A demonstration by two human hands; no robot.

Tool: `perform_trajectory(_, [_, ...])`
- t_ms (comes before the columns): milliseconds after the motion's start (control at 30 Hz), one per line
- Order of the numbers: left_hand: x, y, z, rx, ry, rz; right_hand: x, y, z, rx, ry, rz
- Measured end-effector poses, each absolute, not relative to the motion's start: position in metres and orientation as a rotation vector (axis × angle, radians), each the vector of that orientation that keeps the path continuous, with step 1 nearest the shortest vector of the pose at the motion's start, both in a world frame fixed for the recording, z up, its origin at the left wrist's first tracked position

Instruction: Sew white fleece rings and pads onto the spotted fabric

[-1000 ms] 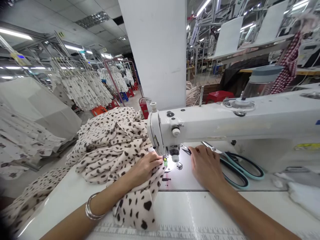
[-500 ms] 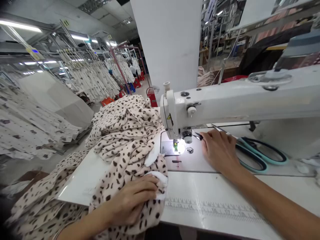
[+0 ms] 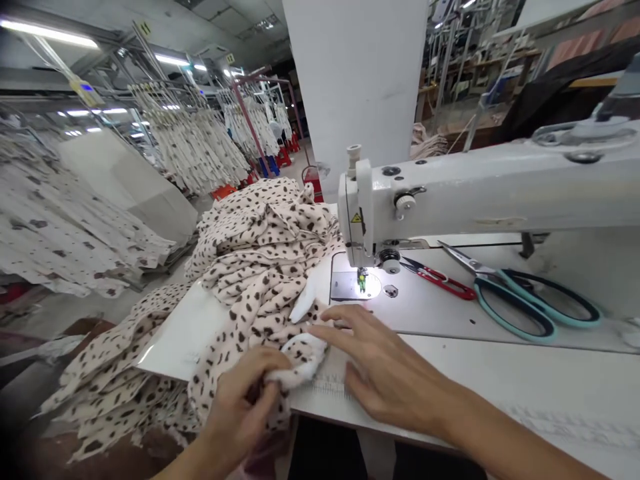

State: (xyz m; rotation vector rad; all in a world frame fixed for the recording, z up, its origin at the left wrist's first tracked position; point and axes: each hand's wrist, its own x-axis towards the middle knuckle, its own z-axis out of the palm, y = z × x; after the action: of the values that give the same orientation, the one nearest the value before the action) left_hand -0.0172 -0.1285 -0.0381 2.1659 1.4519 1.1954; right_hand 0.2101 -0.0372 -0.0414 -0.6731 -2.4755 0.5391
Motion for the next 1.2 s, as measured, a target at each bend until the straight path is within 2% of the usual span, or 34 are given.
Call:
perform_trajectory(100, [-0.025,-0.123,-0.02,1.506,1.518,1.167,0.193,-0.04,-0.031,-0.696,-2.43,0.811])
perform_trajectory(200, [-0.031,-0.122,-0.015,1.103,1.405,1.202,0.185,-0.037,-0.027,-0.726,-2.304,1.015])
perform_trajectory(433, [-0.037,-0.121,-0.025,0.82,1.222,1.249,0.18,-0.044,-0.024,-0.869,-2.22,1.172])
perform_trajectory(533, [-0.035,-0.126,-0.027,0.981,1.251,1.213,0.186,-0.049,-0.027,-0.849,-2.257,1.107])
perform_trajectory(667, [-0.026,-0.134,-0.023,1.597,1.107,1.097,0.205,-0.061,-0.036,-0.734,-2.465,0.926])
perform_trajectory(800, [-0.018,-0.098,-0.005,2.087,1.272,1.225,0.216,-0.072,-0.04,-0.744,-2.545,0.703])
perform_trajectory(867, [-0.02,-0.059,0.005,2.14,1.558,1.04,0.219,-0.076,-0.04,-0.794,-2.516,0.631])
perform_trajectory(900, [-0.022,-0.039,0.01,2.14,1.591,0.805,0.22,-0.077,-0.04,-0.814,-2.498,0.619])
perform_trajectory(1000, [-0.024,0.01,0.02,2.139,1.393,-0.051,0.228,-0.079,-0.04,-0.897,-2.398,0.699])
perform_trajectory(1067, [-0.022,0.021,0.024,2.134,1.335,-0.384,0.235,-0.079,-0.041,-0.975,-2.302,0.812])
perform_trajectory(1133, [-0.018,0.014,0.024,2.185,1.333,-0.467,0.24,-0.078,-0.041,-1.024,-2.213,0.916])
perform_trajectory(1200, [-0.014,-0.004,0.024,2.323,1.332,-0.309,0.24,-0.076,-0.039,-0.994,-2.205,0.955])
